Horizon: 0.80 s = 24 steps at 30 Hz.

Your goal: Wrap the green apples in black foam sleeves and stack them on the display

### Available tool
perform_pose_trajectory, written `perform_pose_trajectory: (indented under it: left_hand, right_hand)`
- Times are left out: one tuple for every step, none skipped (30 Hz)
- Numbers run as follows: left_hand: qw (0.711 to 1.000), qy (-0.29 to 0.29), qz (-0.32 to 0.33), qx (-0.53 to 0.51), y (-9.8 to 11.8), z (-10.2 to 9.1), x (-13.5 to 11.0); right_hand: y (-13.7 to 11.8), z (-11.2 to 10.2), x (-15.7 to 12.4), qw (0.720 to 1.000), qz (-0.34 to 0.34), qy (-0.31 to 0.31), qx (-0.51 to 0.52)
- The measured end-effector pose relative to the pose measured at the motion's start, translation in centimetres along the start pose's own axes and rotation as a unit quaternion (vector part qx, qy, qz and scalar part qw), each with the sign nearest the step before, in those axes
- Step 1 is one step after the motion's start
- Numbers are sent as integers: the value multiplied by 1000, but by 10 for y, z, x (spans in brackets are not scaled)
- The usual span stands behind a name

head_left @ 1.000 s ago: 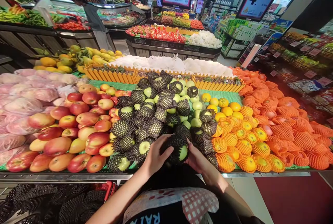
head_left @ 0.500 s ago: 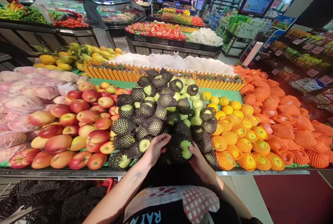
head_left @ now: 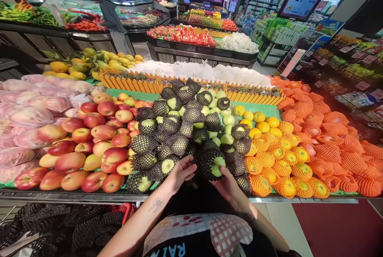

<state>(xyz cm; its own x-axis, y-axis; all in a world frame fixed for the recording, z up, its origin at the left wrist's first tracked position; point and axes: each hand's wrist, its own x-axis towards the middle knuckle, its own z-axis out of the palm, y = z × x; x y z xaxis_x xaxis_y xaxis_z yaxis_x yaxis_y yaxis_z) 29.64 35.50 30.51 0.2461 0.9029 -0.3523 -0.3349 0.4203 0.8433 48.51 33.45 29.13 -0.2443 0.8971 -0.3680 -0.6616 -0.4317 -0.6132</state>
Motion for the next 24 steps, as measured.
perform_pose_trajectory:
  left_hand:
    - [1000,-2,-7,-14,-2,-2,1]
    - [1000,-5,-12,-24,-3,-4,3]
    - [999,-3,-13,-30,-4,-6,4]
    - [999,5,-9,-35,-5,-8,6]
    - [999,18,-4,-38,-4,-9,7]
    - [999,32,1,-41,-4,-10,9]
    - [998,40,5,-43,-2,-11,10]
    - [998,37,6,-44,-1,-11,11]
    - [999,25,4,-45,1,-10,11]
    - [999,7,-1,-46,3,-8,12]
    - [999,-10,-6,-41,5,-6,12]
    - [999,-19,-9,-33,6,-3,12]
    - [1000,-18,-7,-23,7,0,12]
    - [1000,-8,-3,-11,7,2,11]
    - [1000,9,8,1,6,3,11]
    - [999,28,27,12,4,4,10]
    - [998,44,50,21,2,3,8]
    - [996,48,71,32,-1,2,6]
    - [994,41,89,48,-3,1,4]
    - [992,24,101,69,-5,-1,2]
    - [990,2,107,97,-6,-2,0]
    - [986,-18,107,130,-6,-3,-3]
    - [980,-29,107,165,-5,-4,-5]
    - [973,-32,109,199,-5,-3,-6]
  right_hand:
    - [1,0,1,1000,6,6,5]
    - [3,1,2,1000,11,8,7]
    - [4,2,2,1000,15,2,5]
    - [5,4,2,1000,17,-9,-2]
    - [5,6,2,999,20,-25,-12]
    - [5,8,1,998,23,-43,-25]
    - [5,10,-1,997,28,-60,-38]
    - [4,11,-2,996,34,-69,-52]
    - [3,11,-4,995,38,-69,-66]
    - [2,11,-6,994,39,-64,-82]
    - [1,10,-7,993,37,-57,-101]
    - [0,10,-9,991,32,-48,-119]
    - [-1,9,-10,990,24,-38,-133]
    - [-2,8,-10,989,15,-29,-143]
    - [-3,8,-11,989,6,-23,-147]
    - [-3,8,-11,989,-4,-16,-149]
    - [-3,9,-12,989,-17,-10,-149]
    - [-2,10,-12,988,-33,-6,-153]
    - [-2,10,-11,986,-51,-2,-159]
    - [-1,11,-11,984,-70,5,-166]
    - [-1,11,-10,981,-89,17,-170]
    - [0,12,-9,980,-102,28,-166]
    - [-1,13,-8,981,-107,38,-155]
    - [-2,13,-6,983,-106,43,-143]
